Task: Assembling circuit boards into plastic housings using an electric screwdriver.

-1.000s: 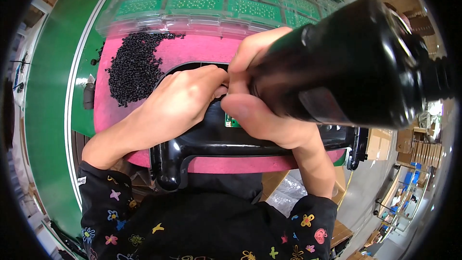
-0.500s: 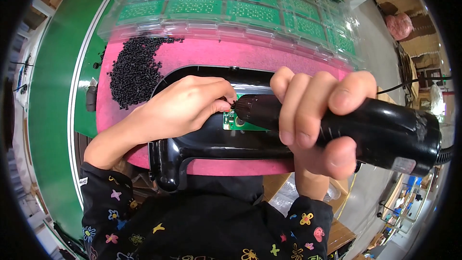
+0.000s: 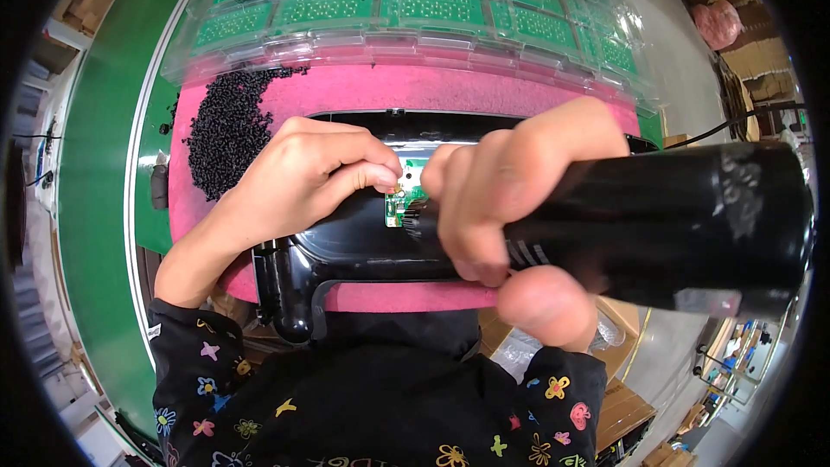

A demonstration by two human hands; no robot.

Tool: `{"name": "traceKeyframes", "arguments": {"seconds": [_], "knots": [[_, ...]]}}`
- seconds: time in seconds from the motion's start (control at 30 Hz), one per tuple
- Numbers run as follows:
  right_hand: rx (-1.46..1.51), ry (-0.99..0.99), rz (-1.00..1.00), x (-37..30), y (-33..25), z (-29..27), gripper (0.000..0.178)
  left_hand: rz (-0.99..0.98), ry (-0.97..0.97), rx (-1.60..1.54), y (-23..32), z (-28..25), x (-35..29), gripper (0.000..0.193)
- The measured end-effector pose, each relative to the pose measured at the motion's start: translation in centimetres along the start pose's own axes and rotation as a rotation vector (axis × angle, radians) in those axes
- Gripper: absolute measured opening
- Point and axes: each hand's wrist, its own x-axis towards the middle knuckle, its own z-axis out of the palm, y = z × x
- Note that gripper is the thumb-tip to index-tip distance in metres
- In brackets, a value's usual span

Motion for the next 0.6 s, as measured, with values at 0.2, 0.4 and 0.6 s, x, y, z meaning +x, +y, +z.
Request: {"name": "traceKeyframes", "arguments": {"seconds": [0.2, 0.4, 0.6], "knots": [[-0.046, 0.046, 0.087, -0.2, 0.3, 1.1, 0.041, -0.086, -0.003, 0.072, 0.5, -0.2, -0.1, 0.012], [-0.055, 0.017, 0.096, 0.2, 0.8, 2.4, 0.041, -0.149, 0.003, 0.169, 1.1, -0.3, -0.2, 0.024], [-0.143, -0.015, 0.081, 0.6, 1.3, 2.7, 0.042, -0.091, 0.051, 0.140, 0.8, 0.0, -0.3, 0.016]]}}
